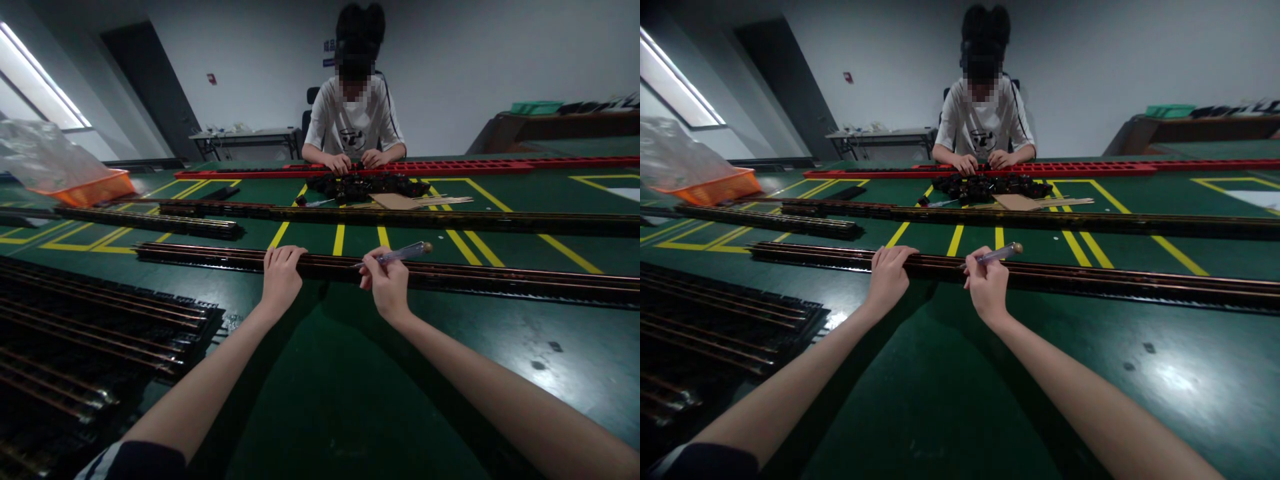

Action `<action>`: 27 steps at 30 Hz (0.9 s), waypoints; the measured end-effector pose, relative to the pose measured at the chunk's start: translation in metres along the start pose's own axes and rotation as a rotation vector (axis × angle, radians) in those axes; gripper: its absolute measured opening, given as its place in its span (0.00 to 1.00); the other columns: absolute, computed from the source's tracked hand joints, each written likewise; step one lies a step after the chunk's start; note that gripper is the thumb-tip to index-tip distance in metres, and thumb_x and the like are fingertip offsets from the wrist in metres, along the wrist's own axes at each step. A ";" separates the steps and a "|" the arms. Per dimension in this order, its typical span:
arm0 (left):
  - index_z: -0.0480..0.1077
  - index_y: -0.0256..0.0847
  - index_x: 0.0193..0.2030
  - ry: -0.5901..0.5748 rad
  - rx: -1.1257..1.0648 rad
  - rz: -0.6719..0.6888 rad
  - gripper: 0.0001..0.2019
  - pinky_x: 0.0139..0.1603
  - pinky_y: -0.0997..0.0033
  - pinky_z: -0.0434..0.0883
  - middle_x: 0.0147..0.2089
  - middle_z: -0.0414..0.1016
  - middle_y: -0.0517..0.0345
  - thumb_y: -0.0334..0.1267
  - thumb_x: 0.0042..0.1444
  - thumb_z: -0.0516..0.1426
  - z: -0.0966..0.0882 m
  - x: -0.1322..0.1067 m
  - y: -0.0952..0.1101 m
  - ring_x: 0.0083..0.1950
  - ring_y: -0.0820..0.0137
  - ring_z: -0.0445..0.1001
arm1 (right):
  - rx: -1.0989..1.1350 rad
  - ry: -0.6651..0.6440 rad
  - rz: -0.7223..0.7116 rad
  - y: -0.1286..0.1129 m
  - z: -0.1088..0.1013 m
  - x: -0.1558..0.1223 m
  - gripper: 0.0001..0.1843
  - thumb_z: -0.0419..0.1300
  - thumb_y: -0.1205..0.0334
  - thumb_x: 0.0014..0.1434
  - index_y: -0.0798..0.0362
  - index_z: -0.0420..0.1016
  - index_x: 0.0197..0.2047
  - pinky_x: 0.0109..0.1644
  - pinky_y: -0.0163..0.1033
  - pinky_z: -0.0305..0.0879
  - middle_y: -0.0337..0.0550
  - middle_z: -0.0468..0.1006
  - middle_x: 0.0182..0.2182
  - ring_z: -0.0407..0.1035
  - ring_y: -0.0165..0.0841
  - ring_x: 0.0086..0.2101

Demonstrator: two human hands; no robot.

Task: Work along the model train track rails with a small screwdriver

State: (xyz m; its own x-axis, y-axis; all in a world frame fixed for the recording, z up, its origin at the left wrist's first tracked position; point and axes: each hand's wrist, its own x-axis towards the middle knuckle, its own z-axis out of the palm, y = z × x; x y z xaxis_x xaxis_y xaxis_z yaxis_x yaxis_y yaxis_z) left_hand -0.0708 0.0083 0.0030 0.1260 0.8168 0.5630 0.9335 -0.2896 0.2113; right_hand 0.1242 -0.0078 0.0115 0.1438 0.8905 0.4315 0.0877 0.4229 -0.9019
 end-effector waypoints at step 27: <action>0.65 0.39 0.54 -0.104 0.001 0.149 0.18 0.64 0.52 0.54 0.52 0.70 0.51 0.43 0.57 0.53 0.007 -0.001 -0.004 0.56 0.62 0.65 | 0.016 -0.010 0.018 0.000 0.000 0.002 0.08 0.54 0.62 0.57 0.53 0.63 0.27 0.16 0.28 0.59 0.34 0.68 0.19 0.64 0.22 0.15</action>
State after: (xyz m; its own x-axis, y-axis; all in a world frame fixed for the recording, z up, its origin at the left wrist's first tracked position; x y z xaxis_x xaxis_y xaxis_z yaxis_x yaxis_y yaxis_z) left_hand -0.0725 0.0123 -0.0035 0.2965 0.8122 0.5024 0.9023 -0.4106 0.1312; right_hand 0.1241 -0.0063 0.0126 0.1355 0.8998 0.4148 0.0695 0.4090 -0.9099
